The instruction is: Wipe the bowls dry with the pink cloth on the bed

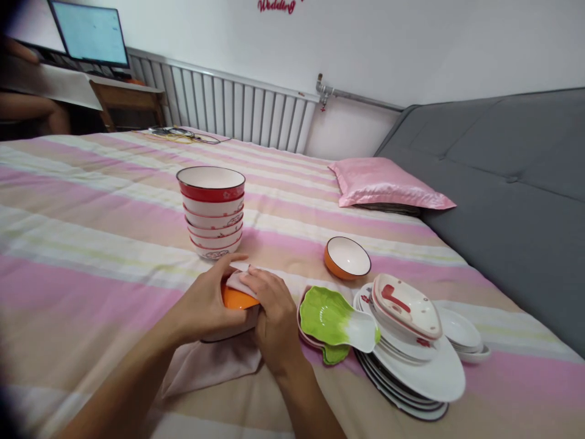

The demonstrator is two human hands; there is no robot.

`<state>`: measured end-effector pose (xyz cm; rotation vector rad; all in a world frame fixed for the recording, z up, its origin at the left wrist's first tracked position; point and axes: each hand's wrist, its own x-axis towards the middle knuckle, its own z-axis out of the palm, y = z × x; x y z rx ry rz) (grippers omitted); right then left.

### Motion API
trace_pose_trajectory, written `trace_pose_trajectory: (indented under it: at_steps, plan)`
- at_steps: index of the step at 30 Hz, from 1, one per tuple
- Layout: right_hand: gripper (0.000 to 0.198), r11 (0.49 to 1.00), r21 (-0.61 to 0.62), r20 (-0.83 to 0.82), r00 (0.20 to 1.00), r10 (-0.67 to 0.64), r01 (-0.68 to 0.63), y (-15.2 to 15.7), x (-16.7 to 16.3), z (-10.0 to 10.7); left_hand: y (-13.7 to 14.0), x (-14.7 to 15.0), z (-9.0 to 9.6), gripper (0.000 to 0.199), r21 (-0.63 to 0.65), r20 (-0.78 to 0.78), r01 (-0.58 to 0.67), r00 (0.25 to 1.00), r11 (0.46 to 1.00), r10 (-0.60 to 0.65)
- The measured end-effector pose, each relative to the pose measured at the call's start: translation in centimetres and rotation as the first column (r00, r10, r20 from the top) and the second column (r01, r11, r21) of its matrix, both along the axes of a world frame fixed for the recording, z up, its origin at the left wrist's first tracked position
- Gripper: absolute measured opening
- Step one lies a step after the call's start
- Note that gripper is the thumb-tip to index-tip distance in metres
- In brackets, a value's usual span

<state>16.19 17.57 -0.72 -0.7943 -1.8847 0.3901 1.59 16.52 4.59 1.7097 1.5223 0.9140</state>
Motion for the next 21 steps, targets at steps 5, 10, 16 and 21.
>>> trace_pose_trajectory:
  at_steps: [5,10,16,21]
  plan:
    - [0.050,0.997,-0.033,-0.044,0.997,-0.071,0.069,0.4,0.4,0.1,0.9,1.0,-1.2,0.080,0.197,0.097,0.066,0.991,0.978,-0.087]
    - [0.055,0.988,-0.099,-0.008,0.993,-0.115,0.114,0.6,0.1,-0.2,1.7,-0.6,-2.4,0.087,0.149,0.153,0.217,0.959,0.965,-0.239]
    - [0.064,0.967,-0.249,-0.048,0.997,-0.064,0.050,1.1,0.2,-1.0,1.6,-3.7,-1.9,0.091,-0.030,-0.011,0.287,0.958,0.957,-0.288]
    - [0.060,0.948,-0.318,-0.049,0.998,-0.031,0.014,1.3,0.1,-1.8,1.1,-5.5,-0.8,0.083,-0.089,-0.185,0.280,0.938,0.956,-0.292]
